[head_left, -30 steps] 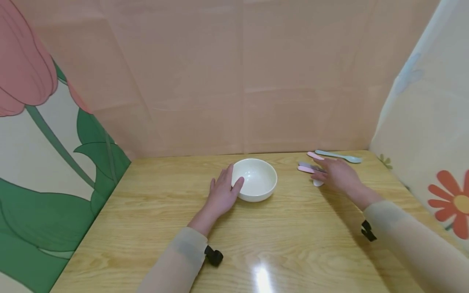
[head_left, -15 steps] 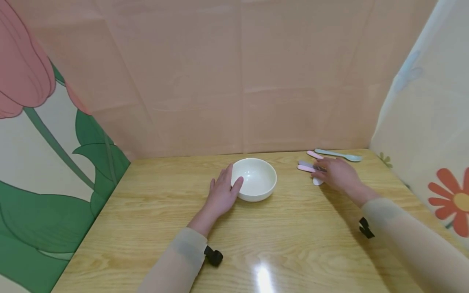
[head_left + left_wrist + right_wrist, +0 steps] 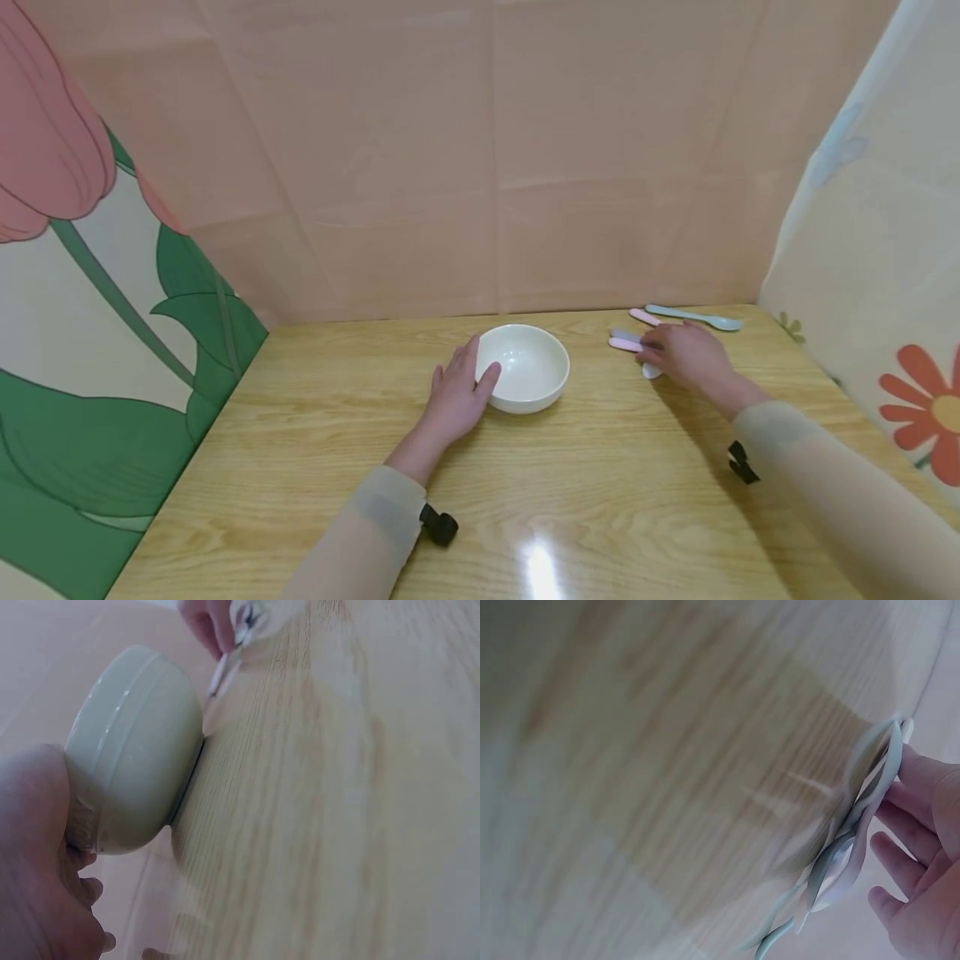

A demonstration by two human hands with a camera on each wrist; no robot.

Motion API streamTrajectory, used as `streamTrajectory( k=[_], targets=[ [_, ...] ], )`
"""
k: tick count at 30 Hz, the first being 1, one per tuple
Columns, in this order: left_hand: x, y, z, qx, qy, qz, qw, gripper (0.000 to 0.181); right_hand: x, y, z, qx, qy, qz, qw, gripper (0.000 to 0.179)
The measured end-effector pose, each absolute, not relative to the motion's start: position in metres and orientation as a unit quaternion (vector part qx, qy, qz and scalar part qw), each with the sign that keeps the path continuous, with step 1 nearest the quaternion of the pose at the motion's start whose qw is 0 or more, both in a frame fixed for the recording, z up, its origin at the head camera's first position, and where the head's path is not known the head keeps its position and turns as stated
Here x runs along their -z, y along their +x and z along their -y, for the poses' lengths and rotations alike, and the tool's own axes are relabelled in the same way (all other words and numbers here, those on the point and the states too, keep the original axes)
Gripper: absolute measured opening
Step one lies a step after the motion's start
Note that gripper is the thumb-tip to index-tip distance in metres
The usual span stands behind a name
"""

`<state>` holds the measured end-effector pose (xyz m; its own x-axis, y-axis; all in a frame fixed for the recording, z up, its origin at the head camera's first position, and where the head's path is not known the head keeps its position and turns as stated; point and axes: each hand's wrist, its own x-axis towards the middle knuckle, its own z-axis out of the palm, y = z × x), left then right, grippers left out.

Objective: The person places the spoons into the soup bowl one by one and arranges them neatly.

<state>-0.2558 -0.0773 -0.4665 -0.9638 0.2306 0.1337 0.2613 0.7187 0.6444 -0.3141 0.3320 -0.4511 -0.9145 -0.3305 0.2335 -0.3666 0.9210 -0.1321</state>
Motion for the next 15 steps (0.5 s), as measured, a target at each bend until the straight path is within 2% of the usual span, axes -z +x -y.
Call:
streamTrajectory(
  k=[8, 15],
  targets=[
    [0.4666, -0.2552, 0.0775, 0.352, -0.131, 0.927, 0.020, 0.080, 0.4487, -0.3172, -0.3257, -0.080, 0.150, 0.982, 0.081, 0.025],
    [0.4664, -0.2552, 0.0767, 0.352, -0.130, 0.927, 0.018, 0.081, 0.4484, -0.3177, -0.3222, -0.069, 0.148, 0.983, 0.089, 0.019]
  ],
)
